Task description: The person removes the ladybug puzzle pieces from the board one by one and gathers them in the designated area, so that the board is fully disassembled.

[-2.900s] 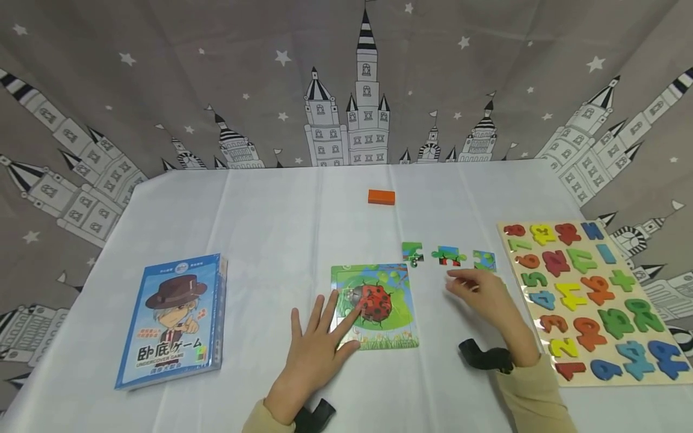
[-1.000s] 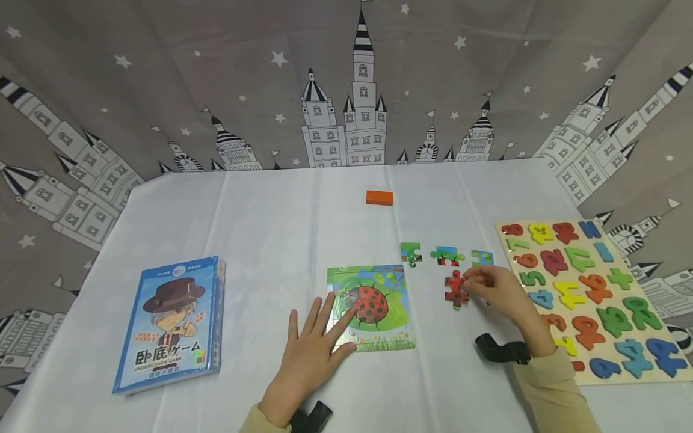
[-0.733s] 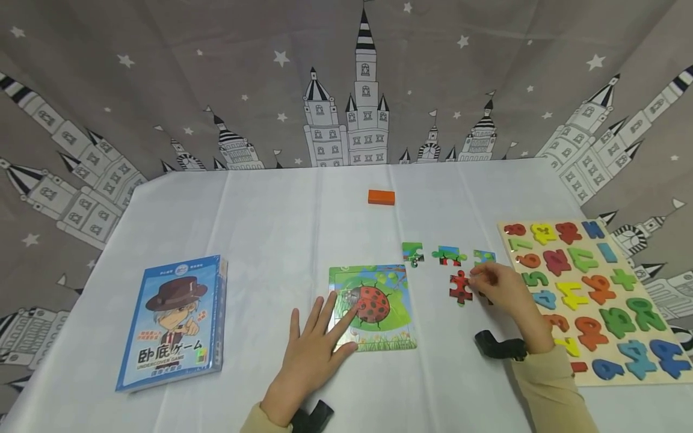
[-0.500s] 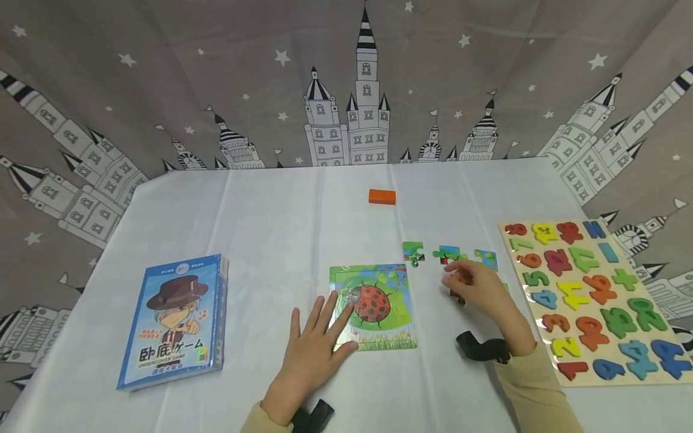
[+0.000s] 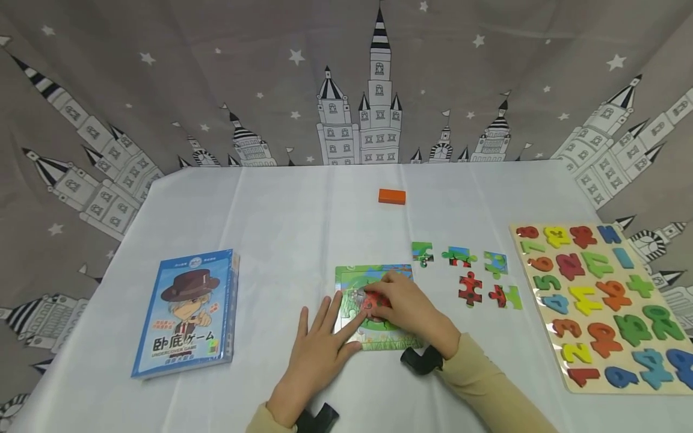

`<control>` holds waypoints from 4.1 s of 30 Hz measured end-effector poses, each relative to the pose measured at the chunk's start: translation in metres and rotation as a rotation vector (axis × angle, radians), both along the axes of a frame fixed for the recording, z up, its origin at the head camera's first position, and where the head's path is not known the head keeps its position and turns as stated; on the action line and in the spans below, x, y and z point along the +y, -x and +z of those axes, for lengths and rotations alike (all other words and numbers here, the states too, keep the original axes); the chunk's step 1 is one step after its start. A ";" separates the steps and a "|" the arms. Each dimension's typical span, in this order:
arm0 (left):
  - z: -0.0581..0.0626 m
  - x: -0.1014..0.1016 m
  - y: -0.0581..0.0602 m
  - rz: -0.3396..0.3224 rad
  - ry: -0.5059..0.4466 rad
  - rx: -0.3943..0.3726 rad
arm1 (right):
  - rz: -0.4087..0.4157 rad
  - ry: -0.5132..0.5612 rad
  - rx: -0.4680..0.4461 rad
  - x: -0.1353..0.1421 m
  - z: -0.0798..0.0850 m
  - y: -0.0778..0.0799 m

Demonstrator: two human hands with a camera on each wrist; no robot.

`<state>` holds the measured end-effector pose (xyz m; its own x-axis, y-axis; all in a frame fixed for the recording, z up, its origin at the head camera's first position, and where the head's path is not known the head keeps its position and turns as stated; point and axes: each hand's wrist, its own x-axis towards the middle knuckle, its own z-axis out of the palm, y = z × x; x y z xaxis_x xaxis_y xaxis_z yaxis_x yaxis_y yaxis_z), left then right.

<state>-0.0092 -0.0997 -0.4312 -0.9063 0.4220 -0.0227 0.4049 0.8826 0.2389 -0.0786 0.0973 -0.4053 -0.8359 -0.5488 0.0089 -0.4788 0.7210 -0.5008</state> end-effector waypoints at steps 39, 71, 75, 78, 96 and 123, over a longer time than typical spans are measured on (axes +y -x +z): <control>-0.004 0.002 -0.010 -0.006 -0.010 0.066 | -0.173 0.438 -0.266 0.017 -0.001 0.005; -0.004 0.001 -0.008 -0.001 -0.015 0.017 | -0.117 0.120 -0.011 0.081 -0.001 -0.024; -0.002 0.002 -0.008 -0.010 -0.031 0.035 | -0.009 0.038 0.018 0.069 -0.003 -0.035; -0.001 0.002 -0.009 -0.012 -0.033 0.032 | -0.009 0.008 0.043 0.065 -0.004 -0.038; -0.001 0.004 -0.010 0.014 -0.020 0.032 | -0.026 0.081 -0.024 0.062 -0.004 -0.042; -0.001 0.004 -0.011 0.005 -0.042 0.038 | -0.714 0.054 -0.311 0.184 0.019 -0.071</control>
